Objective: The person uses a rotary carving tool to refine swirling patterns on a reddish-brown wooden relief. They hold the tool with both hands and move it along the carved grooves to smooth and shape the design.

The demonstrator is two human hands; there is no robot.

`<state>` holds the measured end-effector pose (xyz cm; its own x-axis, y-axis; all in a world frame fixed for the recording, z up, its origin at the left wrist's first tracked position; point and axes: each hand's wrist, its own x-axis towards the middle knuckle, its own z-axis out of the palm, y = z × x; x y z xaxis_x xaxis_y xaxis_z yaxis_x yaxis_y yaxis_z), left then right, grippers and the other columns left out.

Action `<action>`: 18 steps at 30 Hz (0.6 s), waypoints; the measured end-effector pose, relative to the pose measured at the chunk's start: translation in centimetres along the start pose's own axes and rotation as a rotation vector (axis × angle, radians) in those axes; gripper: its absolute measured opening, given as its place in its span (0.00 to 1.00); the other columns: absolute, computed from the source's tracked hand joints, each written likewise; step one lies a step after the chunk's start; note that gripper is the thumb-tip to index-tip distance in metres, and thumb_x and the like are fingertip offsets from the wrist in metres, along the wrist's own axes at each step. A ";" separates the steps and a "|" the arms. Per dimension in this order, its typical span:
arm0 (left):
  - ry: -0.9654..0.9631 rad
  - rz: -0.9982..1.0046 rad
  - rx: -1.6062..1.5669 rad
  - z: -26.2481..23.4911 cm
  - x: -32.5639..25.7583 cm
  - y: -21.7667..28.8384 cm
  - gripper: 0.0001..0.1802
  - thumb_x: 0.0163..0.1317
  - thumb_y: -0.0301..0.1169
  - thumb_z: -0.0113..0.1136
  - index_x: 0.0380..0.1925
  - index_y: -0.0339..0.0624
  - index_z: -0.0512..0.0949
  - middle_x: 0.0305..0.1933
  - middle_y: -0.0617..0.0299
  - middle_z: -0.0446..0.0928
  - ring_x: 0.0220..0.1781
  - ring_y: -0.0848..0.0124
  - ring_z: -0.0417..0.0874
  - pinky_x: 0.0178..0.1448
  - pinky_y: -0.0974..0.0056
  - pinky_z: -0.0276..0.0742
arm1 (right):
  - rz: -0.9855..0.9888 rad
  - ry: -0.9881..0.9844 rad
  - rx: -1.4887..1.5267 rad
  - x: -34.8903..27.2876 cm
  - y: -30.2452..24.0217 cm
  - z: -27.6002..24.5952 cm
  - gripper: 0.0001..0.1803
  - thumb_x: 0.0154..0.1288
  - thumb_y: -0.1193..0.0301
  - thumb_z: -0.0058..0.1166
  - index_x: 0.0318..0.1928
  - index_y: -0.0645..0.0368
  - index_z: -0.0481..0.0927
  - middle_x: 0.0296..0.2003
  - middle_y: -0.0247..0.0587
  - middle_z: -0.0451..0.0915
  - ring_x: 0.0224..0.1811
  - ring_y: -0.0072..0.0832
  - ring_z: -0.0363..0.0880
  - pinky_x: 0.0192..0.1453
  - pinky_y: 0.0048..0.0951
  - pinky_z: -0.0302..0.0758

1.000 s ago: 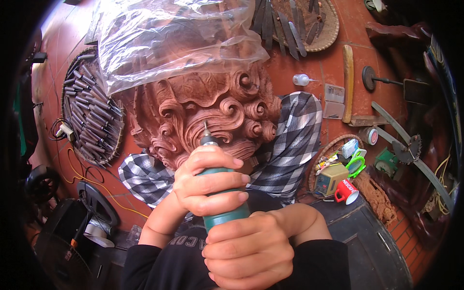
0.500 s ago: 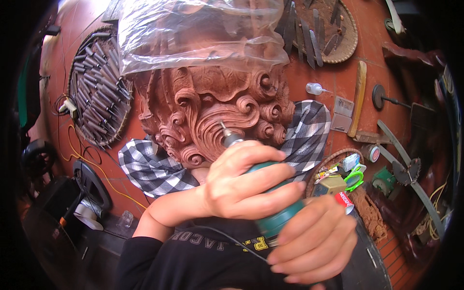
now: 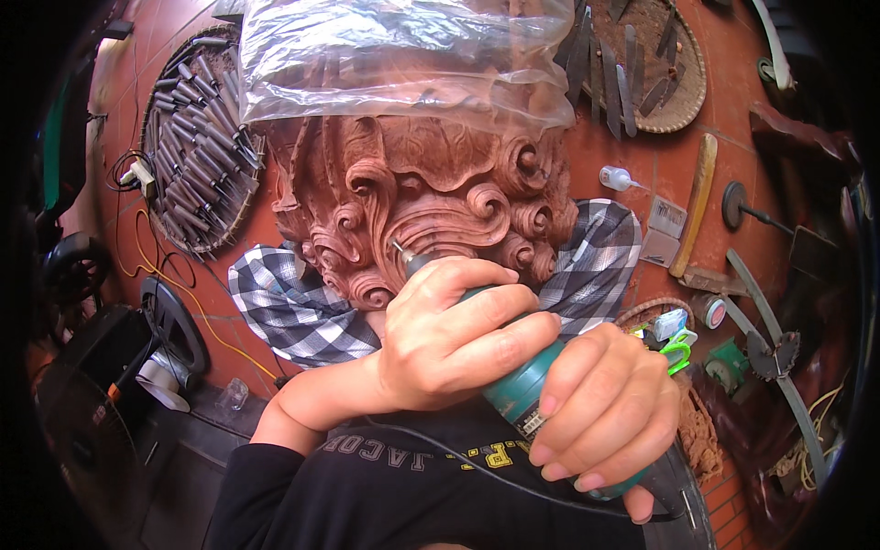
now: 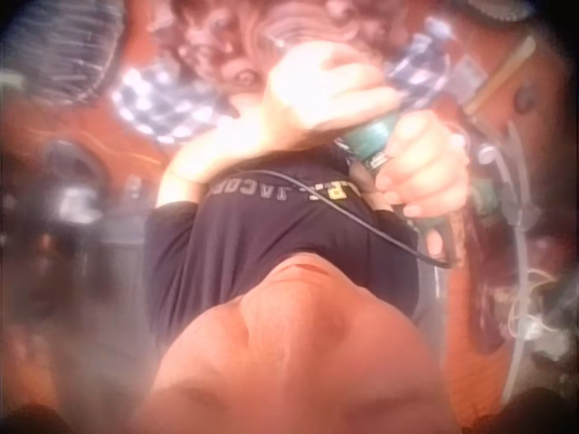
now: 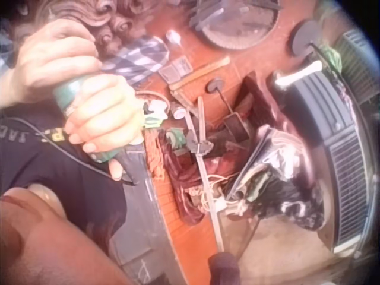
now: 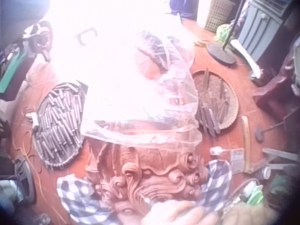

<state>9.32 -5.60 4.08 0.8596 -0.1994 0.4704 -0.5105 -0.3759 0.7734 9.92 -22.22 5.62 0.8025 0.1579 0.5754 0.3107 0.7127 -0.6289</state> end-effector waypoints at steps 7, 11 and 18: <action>-0.033 -0.002 -0.038 0.1 0.6 -0.2 0.17 0.43 0.34 0.64 0.37 0.47 0.86 0.37 0.64 0.84 0.40 0.63 0.84 0.39 0.62 0.80 | 0.007 -0.092 -0.036 0.4 -0.5 -1.1 0.20 0.73 0.51 0.62 0.37 0.55 0.83 0.33 0.37 0.89 0.34 0.29 0.90 0.53 0.32 0.78; -0.013 0.013 -0.076 0.8 0.8 -0.1 0.16 0.44 0.35 0.65 0.36 0.48 0.86 0.38 0.64 0.83 0.41 0.63 0.84 0.39 0.61 0.80 | -0.021 -0.063 -0.075 0.2 -1.0 -1.0 0.19 0.72 0.51 0.64 0.35 0.53 0.83 0.31 0.35 0.89 0.33 0.27 0.89 0.51 0.30 0.77; -0.015 0.060 -0.121 1.9 1.1 -0.2 0.14 0.45 0.34 0.66 0.35 0.48 0.85 0.38 0.66 0.82 0.42 0.64 0.85 0.39 0.61 0.79 | -0.042 -0.022 -0.132 -0.3 -1.5 -0.8 0.17 0.64 0.49 0.71 0.32 0.46 0.83 0.29 0.23 0.88 0.32 0.17 0.86 0.48 0.23 0.72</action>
<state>10.48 -7.42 3.64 0.8272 -0.2323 0.5116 -0.5592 -0.2511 0.7901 9.62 -23.89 6.02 0.7765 0.1454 0.6131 0.4095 0.6231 -0.6664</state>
